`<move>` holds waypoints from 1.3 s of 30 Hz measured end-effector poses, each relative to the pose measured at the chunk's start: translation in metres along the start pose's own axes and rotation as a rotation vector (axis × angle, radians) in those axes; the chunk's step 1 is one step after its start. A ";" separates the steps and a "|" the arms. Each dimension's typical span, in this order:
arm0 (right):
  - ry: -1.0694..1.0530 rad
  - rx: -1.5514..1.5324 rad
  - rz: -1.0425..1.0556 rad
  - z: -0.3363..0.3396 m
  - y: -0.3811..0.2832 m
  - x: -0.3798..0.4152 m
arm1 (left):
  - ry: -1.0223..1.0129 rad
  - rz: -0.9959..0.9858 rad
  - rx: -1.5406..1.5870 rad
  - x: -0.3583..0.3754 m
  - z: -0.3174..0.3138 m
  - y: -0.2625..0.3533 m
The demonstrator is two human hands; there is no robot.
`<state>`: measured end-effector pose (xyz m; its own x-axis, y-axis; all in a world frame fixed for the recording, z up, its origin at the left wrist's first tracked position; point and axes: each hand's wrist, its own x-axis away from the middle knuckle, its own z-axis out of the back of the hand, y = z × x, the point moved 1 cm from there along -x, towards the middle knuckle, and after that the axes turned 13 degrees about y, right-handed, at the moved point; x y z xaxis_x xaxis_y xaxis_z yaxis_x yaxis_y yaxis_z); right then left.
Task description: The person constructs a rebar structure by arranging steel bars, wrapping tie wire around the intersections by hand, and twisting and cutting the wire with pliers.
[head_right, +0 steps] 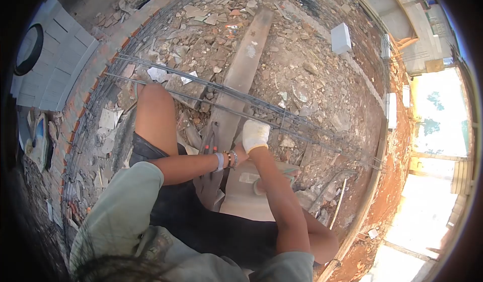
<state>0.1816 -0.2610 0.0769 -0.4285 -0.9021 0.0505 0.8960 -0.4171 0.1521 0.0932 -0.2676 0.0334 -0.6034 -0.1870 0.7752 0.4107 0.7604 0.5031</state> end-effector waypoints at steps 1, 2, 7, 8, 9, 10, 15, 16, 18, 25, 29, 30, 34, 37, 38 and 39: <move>-0.069 -0.076 -0.060 0.013 -0.012 0.007 | -0.048 0.003 0.048 -0.002 0.005 -0.006; -0.141 -0.148 -0.120 0.026 -0.024 0.013 | -0.100 0.009 0.095 -0.003 0.009 -0.013; -0.397 -0.300 -0.280 0.042 -0.083 0.025 | -0.301 0.052 0.291 0.020 0.027 -0.028; -0.450 -0.316 -0.265 0.044 -0.092 0.023 | -0.306 0.052 0.308 0.029 0.029 -0.028; -0.505 -0.332 -0.248 0.045 -0.101 0.021 | -0.303 0.049 0.318 0.037 0.032 -0.029; -0.535 -0.280 -0.226 0.043 -0.109 0.018 | -0.275 0.040 0.293 0.040 0.034 -0.031; -0.610 -0.045 -0.197 0.048 -0.129 0.018 | -0.099 -0.038 0.009 0.014 0.026 -0.082; -0.575 -0.100 -0.245 0.043 -0.131 0.021 | -0.074 -0.064 -0.044 0.017 0.025 -0.089; -0.488 -0.206 -0.348 0.017 -0.128 0.030 | -0.107 -0.127 -0.131 0.018 0.022 -0.093; -0.352 -0.537 -0.430 0.024 -0.120 0.045 | -0.197 -0.251 -0.231 0.008 0.040 -0.107; 0.028 -0.921 -0.672 -0.010 -0.101 0.043 | -0.291 -0.243 -0.229 -0.021 0.042 -0.125; 0.014 -1.261 -0.822 -0.005 -0.094 0.041 | -0.287 -0.272 -0.364 -0.028 0.043 -0.130; -0.046 -2.006 -1.045 0.045 -0.053 0.041 | -0.186 -0.303 -0.889 -0.024 0.053 -0.117; -0.113 -1.448 -0.951 0.064 -0.010 0.059 | -0.053 -0.220 -0.501 0.025 0.042 -0.081; -0.095 -1.153 -0.914 0.068 -0.001 0.065 | -0.021 -0.279 -0.544 0.019 0.044 -0.087; -0.079 -0.863 -0.868 0.070 0.006 0.073 | 0.011 -0.334 -0.589 0.013 0.047 -0.094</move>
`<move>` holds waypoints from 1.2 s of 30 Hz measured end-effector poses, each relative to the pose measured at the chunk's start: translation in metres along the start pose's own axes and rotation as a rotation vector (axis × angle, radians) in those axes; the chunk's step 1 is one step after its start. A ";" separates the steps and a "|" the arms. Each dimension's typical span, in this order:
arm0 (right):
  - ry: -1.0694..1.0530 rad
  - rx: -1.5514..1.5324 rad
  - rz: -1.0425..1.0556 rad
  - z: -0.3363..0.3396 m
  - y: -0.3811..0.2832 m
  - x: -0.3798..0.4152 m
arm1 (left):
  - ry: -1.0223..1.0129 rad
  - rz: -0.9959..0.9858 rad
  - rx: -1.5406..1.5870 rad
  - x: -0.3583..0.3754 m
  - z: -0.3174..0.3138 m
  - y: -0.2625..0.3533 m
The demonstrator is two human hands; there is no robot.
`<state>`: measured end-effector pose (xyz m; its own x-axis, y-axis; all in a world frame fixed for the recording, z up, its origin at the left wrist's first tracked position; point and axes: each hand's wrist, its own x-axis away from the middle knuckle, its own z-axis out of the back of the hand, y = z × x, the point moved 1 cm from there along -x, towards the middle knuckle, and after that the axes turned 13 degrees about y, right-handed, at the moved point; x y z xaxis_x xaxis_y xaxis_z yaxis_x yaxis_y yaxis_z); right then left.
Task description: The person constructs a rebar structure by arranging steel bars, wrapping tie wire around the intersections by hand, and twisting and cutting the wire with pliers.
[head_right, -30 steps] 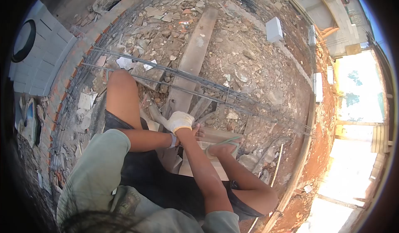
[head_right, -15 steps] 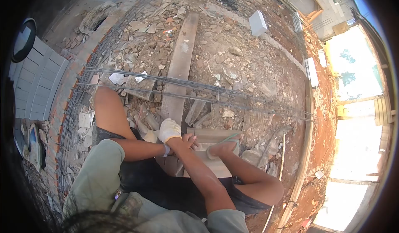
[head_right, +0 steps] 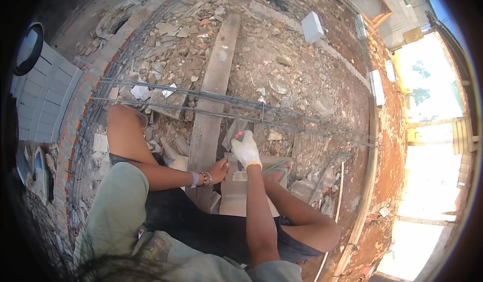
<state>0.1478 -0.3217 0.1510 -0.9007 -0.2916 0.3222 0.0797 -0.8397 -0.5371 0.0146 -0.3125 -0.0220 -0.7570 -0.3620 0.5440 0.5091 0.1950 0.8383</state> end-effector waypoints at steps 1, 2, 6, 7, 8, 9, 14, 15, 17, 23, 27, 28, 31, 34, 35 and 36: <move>-0.030 -0.029 -0.009 0.003 0.014 0.000 | 0.037 -0.043 -0.053 0.002 0.001 -0.003; -0.058 -0.059 -0.016 0.002 0.033 -0.004 | 0.105 -0.136 -0.117 0.004 0.004 -0.005; -0.253 -0.584 -0.318 -0.015 0.070 0.004 | 0.272 -0.452 -0.350 0.005 0.018 -0.008; -0.316 -0.800 -0.405 -0.016 0.067 0.009 | 0.289 -0.517 -0.403 0.001 0.020 -0.012; -0.393 -0.792 -0.382 -0.013 0.065 0.011 | 0.236 -0.427 -0.358 -0.002 0.021 -0.016; -0.386 -0.729 -0.305 -0.015 0.064 0.010 | 0.182 -0.335 -0.313 -0.001 0.025 -0.012; -0.386 -0.535 -0.085 -0.030 0.068 0.000 | 0.119 -0.164 -0.134 0.020 0.039 0.019; -0.404 -0.563 -0.074 -0.036 0.072 -0.004 | 0.129 -0.131 -0.080 0.029 0.041 0.032; -0.461 -0.722 -0.161 -0.048 0.081 -0.011 | 0.137 -0.110 -0.046 0.032 0.046 0.039; -0.510 -0.514 -0.098 -0.038 0.062 -0.023 | 0.092 -0.103 -0.093 0.031 0.055 0.043; -0.417 -0.434 0.011 -0.043 0.063 -0.028 | 0.064 -0.120 -0.101 0.030 0.058 0.042; -0.427 -0.393 0.014 -0.042 0.062 -0.029 | 0.058 -0.131 -0.105 0.027 0.057 0.038; -0.423 -0.252 0.048 -0.041 0.057 -0.032 | 0.066 -0.163 -0.127 0.023 0.054 0.027; -0.365 -0.137 0.107 -0.037 0.050 -0.031 | 0.005 -0.146 -0.155 0.020 0.054 0.025; -0.366 -0.134 0.102 -0.034 0.047 -0.029 | -0.013 -0.148 -0.173 0.020 0.055 0.026; -0.369 -0.130 0.099 -0.032 0.044 -0.028 | -0.029 -0.150 -0.189 0.019 0.056 0.026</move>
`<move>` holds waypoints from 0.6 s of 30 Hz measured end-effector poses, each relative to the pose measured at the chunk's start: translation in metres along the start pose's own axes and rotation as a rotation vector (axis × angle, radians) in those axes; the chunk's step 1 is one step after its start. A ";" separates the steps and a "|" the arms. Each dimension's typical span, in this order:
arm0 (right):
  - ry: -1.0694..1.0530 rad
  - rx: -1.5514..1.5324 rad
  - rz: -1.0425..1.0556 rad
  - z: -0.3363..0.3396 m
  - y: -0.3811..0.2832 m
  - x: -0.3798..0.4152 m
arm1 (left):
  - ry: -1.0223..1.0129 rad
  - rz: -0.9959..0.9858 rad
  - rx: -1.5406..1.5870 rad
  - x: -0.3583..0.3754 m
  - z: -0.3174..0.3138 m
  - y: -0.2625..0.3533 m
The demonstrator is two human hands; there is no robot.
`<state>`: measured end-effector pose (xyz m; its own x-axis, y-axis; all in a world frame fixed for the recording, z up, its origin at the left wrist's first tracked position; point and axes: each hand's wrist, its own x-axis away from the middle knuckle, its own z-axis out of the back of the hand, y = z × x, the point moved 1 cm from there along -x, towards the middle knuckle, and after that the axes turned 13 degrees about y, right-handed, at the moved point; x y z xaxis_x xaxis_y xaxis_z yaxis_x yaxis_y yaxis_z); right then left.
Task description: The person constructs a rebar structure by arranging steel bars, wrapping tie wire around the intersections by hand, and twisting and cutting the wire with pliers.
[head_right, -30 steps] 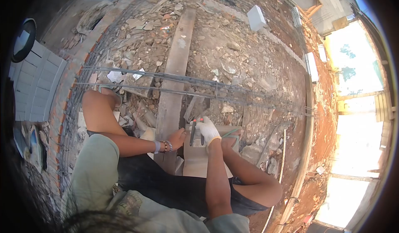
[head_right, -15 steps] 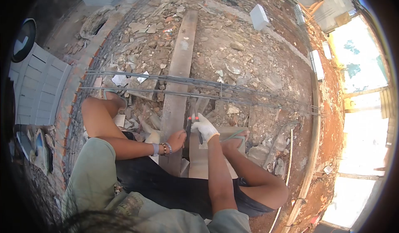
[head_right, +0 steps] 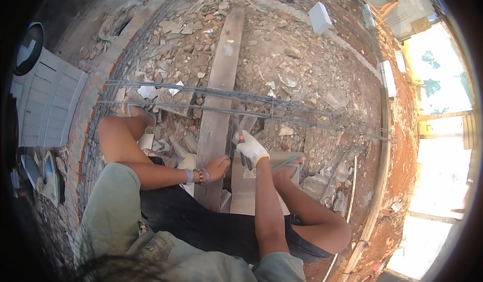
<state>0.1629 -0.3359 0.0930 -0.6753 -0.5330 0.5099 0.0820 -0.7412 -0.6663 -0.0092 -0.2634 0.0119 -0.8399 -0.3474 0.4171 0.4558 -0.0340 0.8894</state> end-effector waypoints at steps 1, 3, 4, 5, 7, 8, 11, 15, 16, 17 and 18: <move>0.011 0.030 0.007 -0.002 0.002 -0.004 | -0.016 -0.003 -0.015 -0.001 0.000 -0.001; 0.034 0.088 0.016 -0.007 0.012 -0.013 | 0.020 -0.008 0.015 0.000 -0.003 -0.002; 0.045 0.062 0.001 -0.010 0.017 -0.016 | 0.036 -0.011 0.031 0.000 -0.005 -0.002; 0.058 0.038 -0.016 -0.015 0.021 -0.019 | 0.018 0.018 0.018 0.000 -0.006 -0.002; 0.188 0.015 -0.046 -0.031 0.028 -0.018 | -0.019 0.068 -0.011 -0.003 -0.006 -0.004; 0.302 0.017 -0.056 -0.044 0.031 -0.015 | -0.021 0.079 0.015 -0.003 -0.006 -0.004; 0.365 -0.154 -0.187 -0.050 0.011 0.002 | -0.046 0.114 0.107 -0.004 -0.003 -0.002; 0.083 -0.491 -0.307 -0.030 0.016 -0.003 | -0.152 0.218 0.100 -0.011 0.009 0.017; 0.099 -0.469 -0.310 -0.023 0.007 0.003 | -0.189 0.256 0.052 -0.014 0.015 0.027; 0.117 -0.446 -0.314 -0.019 0.002 0.005 | -0.218 0.238 0.022 -0.016 0.018 0.030; 0.091 -0.182 -0.281 -0.024 0.011 -0.004 | -0.246 0.217 -0.006 -0.018 0.020 0.032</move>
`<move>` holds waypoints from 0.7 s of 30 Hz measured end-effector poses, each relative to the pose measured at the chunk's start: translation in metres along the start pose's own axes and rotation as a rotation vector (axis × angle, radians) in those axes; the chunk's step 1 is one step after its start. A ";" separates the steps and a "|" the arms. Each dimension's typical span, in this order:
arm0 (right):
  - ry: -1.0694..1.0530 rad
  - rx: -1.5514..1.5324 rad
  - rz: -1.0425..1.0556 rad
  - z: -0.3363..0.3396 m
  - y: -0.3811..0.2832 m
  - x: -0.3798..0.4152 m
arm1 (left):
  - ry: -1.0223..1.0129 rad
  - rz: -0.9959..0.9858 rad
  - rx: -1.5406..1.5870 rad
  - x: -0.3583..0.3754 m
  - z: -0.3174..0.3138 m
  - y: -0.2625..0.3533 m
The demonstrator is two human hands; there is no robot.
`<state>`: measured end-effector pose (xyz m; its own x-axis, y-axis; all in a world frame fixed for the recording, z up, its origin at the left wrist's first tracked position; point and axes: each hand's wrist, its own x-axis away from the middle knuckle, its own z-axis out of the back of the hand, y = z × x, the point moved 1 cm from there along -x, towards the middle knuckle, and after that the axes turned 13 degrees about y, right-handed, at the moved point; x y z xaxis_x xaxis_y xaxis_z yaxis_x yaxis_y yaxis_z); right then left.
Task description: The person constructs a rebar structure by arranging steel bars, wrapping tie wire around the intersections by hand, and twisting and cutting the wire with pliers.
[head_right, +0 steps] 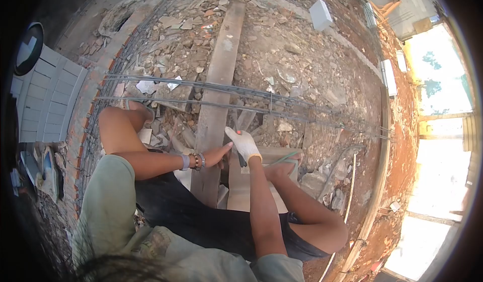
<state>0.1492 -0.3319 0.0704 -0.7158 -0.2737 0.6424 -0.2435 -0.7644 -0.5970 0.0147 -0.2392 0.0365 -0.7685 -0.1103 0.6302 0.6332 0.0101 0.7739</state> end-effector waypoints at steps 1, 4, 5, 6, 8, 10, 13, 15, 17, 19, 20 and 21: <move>0.089 0.174 0.115 -0.004 0.008 -0.007 | -0.023 -0.018 -0.034 -0.004 0.003 0.003; 0.326 0.482 0.272 -0.003 -0.004 0.015 | 0.055 -0.024 -0.232 -0.024 0.013 0.007; 0.334 0.475 0.234 -0.002 -0.012 0.020 | 0.212 -0.106 -0.180 -0.030 0.013 0.007; 0.343 0.470 0.196 -0.002 -0.017 0.022 | 0.367 -0.190 -0.126 -0.033 0.011 0.012; 0.346 0.440 0.162 -0.007 -0.017 0.022 | 0.470 -0.205 0.015 -0.043 0.010 0.022; 0.338 0.396 0.172 -0.017 -0.010 0.020 | 0.365 -0.067 0.186 -0.050 0.017 0.050; 0.371 0.415 0.351 -0.046 0.036 -0.020 | 0.644 0.047 0.019 -0.079 -0.002 0.045; 0.337 0.425 0.385 -0.044 0.038 -0.024 | 0.763 0.022 0.011 -0.096 -0.013 0.040; 0.325 0.485 0.365 -0.038 0.032 -0.018 | 0.698 0.057 0.046 -0.106 -0.014 0.034; 0.405 0.489 0.326 -0.034 0.005 0.019 | 0.457 0.144 0.130 -0.105 0.006 0.049; 0.444 0.490 0.303 -0.034 -0.009 0.038 | 0.434 0.186 0.199 -0.109 0.009 0.047; 0.420 0.598 0.266 -0.034 -0.017 0.050 | 0.408 0.230 0.265 -0.114 0.010 0.043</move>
<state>0.0951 -0.3126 0.0958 -0.9180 -0.3386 0.2065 0.2797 -0.9219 -0.2682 0.1288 -0.2164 -0.0018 -0.4813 -0.4521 0.7509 0.6954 0.3245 0.6411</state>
